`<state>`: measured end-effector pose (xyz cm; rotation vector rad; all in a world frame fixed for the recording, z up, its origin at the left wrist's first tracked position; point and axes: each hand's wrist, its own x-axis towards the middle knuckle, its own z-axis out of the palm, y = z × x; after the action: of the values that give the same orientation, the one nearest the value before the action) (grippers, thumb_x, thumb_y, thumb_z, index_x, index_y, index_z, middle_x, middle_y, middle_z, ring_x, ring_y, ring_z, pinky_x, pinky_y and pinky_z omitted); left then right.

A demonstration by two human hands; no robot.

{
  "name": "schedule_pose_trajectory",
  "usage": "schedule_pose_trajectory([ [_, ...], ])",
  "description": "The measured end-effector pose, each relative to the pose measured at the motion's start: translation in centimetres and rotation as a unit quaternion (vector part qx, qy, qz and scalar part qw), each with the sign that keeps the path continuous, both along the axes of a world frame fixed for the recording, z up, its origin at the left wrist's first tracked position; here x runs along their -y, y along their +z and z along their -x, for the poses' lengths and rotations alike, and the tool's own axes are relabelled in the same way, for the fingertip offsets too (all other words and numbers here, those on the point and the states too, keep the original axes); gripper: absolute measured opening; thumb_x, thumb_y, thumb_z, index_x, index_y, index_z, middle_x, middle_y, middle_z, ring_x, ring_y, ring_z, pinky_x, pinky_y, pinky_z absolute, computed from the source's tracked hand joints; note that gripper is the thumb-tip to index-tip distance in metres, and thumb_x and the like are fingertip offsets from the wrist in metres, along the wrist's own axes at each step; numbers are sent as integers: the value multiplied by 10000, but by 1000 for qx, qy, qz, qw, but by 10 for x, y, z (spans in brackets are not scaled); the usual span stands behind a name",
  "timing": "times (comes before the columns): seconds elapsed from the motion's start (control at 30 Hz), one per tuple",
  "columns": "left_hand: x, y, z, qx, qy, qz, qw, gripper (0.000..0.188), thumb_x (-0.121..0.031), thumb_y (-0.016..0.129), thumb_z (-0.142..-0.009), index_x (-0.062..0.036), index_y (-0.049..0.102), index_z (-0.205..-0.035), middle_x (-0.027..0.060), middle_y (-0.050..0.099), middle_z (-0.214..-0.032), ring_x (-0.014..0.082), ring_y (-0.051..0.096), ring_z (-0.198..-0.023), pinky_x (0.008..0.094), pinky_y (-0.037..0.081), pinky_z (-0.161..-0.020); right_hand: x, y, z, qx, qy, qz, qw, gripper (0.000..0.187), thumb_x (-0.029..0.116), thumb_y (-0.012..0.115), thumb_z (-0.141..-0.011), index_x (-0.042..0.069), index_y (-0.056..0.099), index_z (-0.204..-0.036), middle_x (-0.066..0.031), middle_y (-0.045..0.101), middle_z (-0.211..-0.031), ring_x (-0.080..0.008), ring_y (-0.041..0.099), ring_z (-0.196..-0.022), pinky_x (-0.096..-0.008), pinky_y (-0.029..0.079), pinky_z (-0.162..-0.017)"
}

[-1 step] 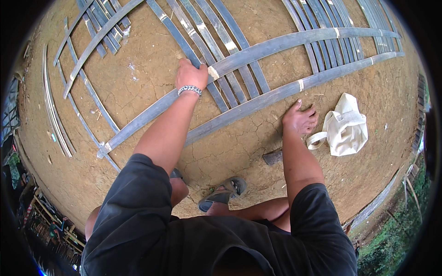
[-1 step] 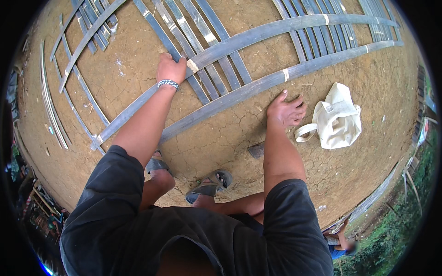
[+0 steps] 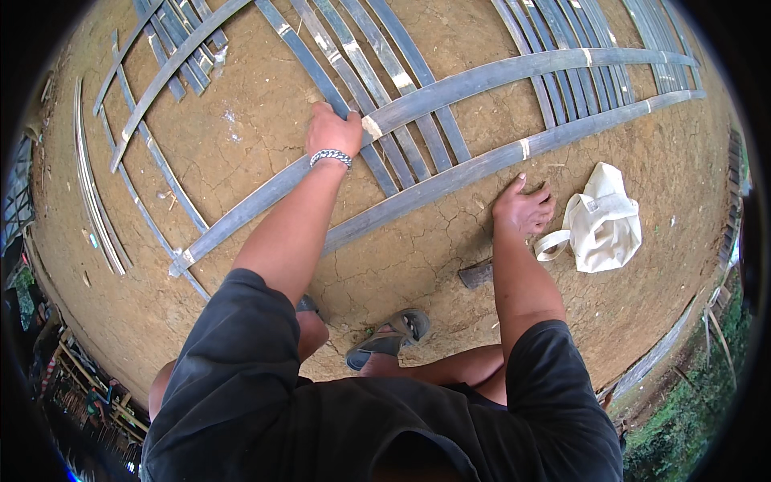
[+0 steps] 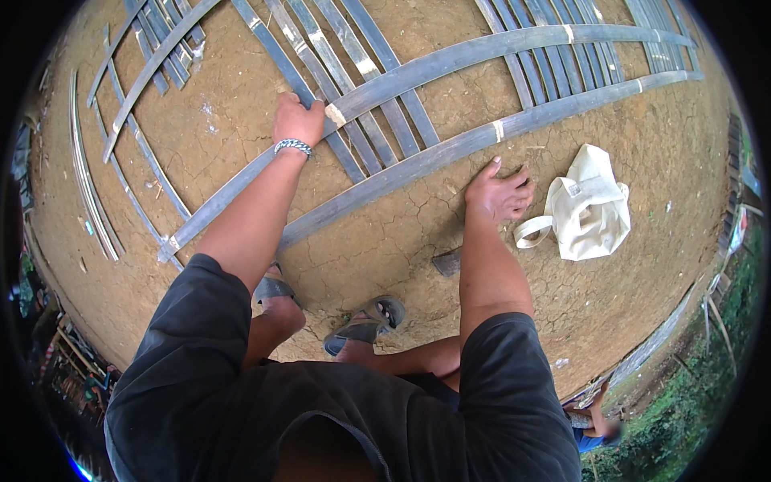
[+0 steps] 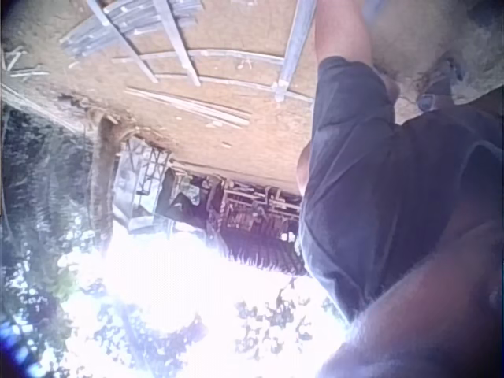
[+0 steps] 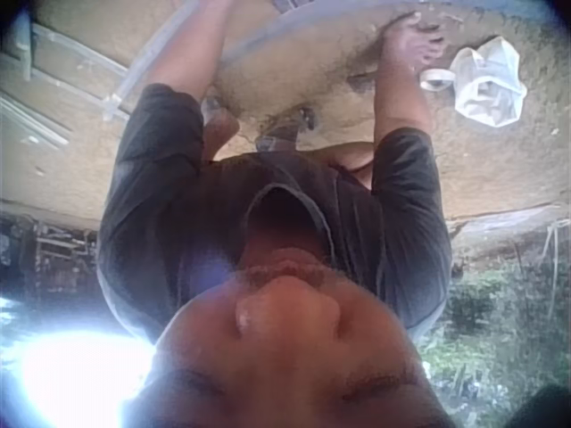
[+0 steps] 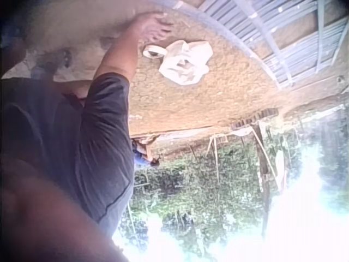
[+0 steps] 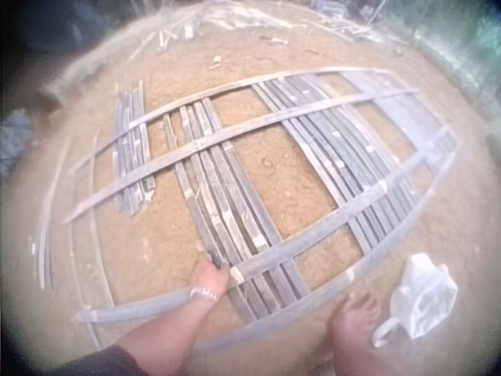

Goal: The person constructs a bamboo lattice frame by hand on the ground, placing small wooden pegs into pre-drilled holes in the slats and using a small axe to hammer them flush.

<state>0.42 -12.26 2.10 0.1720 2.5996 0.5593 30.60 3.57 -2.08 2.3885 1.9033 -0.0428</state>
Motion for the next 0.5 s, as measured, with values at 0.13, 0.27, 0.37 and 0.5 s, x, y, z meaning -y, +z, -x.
schedule_pose_trajectory([
  [0.13, 1, 0, 3, 11, 6, -12, 1000, 482, -343, 689, -857, 18, 545, -1143, 272, 693, -1089, 431, 671, -1046, 503, 517, -919, 0, 1, 0, -3, 1, -4, 1000, 767, 658, 430, -987, 165, 322, -1564, -201, 257, -1637, -351, 199, -1527, -559, 207, -1189],
  [0.27, 2, -3, 2, 7, 2, -2, 1000, 485, -347, 699, -856, 17, 552, -1141, 271, 693, -1090, 432, 671, -1043, 502, 518, -914, 0, 0, 0, -12, 3, -3, 1000, 794, 657, 442, -981, 141, 317, -1572, -210, 249, -1632, -360, 198, -1526, -570, 209, -1189],
  [0.37, 2, -3, 1, 1, -1, -7, 1000, 485, -349, 702, -853, 16, 556, -1138, 272, 693, -1089, 432, 670, -1045, 500, 518, -920, 0, 0, -1, -13, 4, -2, 1000, 808, 660, 439, -980, 129, 314, -1576, -216, 248, -1630, -363, 194, -1528, -575, 211, -1188],
  [0.5, 1, 0, 2, 9, -4, 2, 1000, 481, -348, 696, -853, 16, 556, -1135, 271, 692, -1092, 431, 668, -1053, 497, 517, -925, 0, 2, 0, -15, 5, -5, 1000, 804, 659, 435, -983, 129, 316, -1576, -219, 252, -1631, -366, 195, -1529, -576, 214, -1187],
])
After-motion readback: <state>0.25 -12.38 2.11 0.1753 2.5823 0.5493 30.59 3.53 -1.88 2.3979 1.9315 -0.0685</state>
